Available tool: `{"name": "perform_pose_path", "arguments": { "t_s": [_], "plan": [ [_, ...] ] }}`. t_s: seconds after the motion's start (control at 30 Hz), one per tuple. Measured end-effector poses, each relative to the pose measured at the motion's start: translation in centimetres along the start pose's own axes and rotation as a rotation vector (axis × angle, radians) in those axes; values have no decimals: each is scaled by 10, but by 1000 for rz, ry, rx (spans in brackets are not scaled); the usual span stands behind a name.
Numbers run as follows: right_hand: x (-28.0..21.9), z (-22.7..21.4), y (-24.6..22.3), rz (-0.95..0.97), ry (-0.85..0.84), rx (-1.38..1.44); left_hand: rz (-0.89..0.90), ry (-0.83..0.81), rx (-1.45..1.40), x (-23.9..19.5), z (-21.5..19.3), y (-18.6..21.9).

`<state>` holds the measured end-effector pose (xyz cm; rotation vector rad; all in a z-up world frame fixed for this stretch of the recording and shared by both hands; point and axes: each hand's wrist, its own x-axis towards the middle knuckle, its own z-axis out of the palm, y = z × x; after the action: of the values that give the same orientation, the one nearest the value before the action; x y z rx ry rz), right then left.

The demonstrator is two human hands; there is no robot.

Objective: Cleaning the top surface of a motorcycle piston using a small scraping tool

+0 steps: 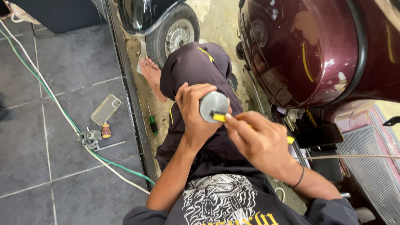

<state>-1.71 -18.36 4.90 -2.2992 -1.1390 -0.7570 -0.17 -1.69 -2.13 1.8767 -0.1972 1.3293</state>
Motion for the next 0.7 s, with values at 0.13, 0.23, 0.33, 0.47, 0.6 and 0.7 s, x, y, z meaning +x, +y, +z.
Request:
{"name": "perform_pose_path", "arguments": {
  "t_s": [0.13, 0.23, 0.33, 0.47, 0.6, 0.7],
  "plan": [
    [3, -3, 15, 11, 29, -89, -3, 16, 25, -1, 3, 2],
    [6, -5, 9, 0, -19, 12, 3, 1, 0, -1, 5, -4],
    [7, -5, 15, -24, -26, -18, -10, 11, 8, -3, 4, -1],
    [5, 0, 5, -26, 17, -31, -5, 19, 1, -5, 5, -6],
    [11, -6, 15, -26, -14, 0, -8, 15, 26, -2, 5, -3],
    [13, -6, 6, -14, -6, 15, -4, 19, 10, -5, 6, -4]
  ]
}}
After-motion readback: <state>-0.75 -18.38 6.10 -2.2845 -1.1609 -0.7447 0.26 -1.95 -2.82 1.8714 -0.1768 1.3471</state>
